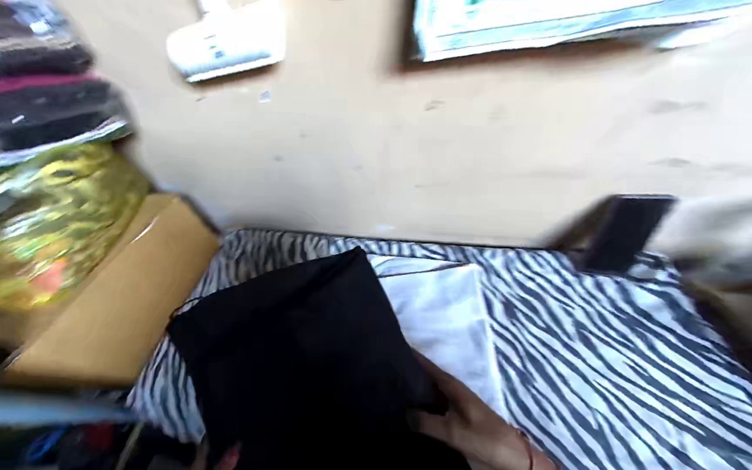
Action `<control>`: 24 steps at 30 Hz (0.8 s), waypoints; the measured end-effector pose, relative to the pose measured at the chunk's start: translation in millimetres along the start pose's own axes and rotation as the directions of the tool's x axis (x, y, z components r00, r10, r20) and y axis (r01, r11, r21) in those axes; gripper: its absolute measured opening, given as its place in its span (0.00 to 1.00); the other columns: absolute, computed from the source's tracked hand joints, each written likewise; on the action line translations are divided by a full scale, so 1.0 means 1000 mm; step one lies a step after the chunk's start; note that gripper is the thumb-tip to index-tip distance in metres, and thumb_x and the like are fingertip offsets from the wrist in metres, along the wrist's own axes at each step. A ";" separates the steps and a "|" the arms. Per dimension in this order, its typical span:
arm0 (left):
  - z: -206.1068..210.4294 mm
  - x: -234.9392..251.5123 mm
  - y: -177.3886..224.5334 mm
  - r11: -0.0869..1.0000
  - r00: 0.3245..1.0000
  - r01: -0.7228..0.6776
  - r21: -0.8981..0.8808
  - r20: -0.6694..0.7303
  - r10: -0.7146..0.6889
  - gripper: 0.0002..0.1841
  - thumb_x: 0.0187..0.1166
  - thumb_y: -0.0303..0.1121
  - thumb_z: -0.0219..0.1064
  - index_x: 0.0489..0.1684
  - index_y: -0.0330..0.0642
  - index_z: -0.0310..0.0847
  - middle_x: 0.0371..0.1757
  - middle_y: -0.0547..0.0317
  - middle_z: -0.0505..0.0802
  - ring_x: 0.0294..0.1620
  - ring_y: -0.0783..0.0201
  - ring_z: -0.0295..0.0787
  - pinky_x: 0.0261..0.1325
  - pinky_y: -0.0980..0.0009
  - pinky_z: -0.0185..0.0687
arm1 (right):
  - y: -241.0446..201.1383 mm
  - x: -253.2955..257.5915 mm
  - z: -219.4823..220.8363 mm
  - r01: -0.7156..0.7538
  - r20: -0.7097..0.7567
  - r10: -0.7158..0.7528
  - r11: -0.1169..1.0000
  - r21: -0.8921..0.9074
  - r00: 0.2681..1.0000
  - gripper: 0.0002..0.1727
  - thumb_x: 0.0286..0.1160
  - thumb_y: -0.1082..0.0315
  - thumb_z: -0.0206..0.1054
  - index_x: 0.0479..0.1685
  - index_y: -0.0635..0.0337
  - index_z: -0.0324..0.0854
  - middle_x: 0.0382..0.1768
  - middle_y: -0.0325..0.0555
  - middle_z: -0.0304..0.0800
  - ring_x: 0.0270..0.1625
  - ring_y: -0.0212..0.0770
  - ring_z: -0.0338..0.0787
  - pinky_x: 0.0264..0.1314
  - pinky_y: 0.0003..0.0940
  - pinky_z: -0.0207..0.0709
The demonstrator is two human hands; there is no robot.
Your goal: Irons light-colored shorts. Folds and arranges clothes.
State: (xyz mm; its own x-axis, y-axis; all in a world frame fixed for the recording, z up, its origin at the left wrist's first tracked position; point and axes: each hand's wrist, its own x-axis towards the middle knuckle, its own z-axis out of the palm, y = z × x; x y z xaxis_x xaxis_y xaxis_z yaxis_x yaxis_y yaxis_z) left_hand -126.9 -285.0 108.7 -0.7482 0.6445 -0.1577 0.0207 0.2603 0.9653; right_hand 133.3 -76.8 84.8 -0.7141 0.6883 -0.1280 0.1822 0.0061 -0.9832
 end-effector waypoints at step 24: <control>0.160 0.111 0.007 0.910 0.875 0.037 0.412 0.426 -0.229 0.32 0.90 0.41 0.50 0.91 0.35 0.51 0.84 0.38 0.72 0.81 0.59 0.72 0.83 0.58 0.67 | 0.078 -0.002 -0.099 -0.368 -0.312 0.397 0.918 0.148 0.863 0.52 0.69 0.48 0.76 0.93 0.58 0.55 0.75 0.58 0.83 0.77 0.50 0.83 0.82 0.53 0.73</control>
State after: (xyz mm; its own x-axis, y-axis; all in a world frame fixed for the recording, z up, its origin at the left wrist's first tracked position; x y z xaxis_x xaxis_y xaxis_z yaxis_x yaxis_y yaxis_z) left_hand -103.1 -96.4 64.9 -0.3773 0.8109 -0.4473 0.2641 0.5571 0.7873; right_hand 215.6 -5.7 21.7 -0.3334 0.8230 -0.4599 0.3302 -0.3550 -0.8746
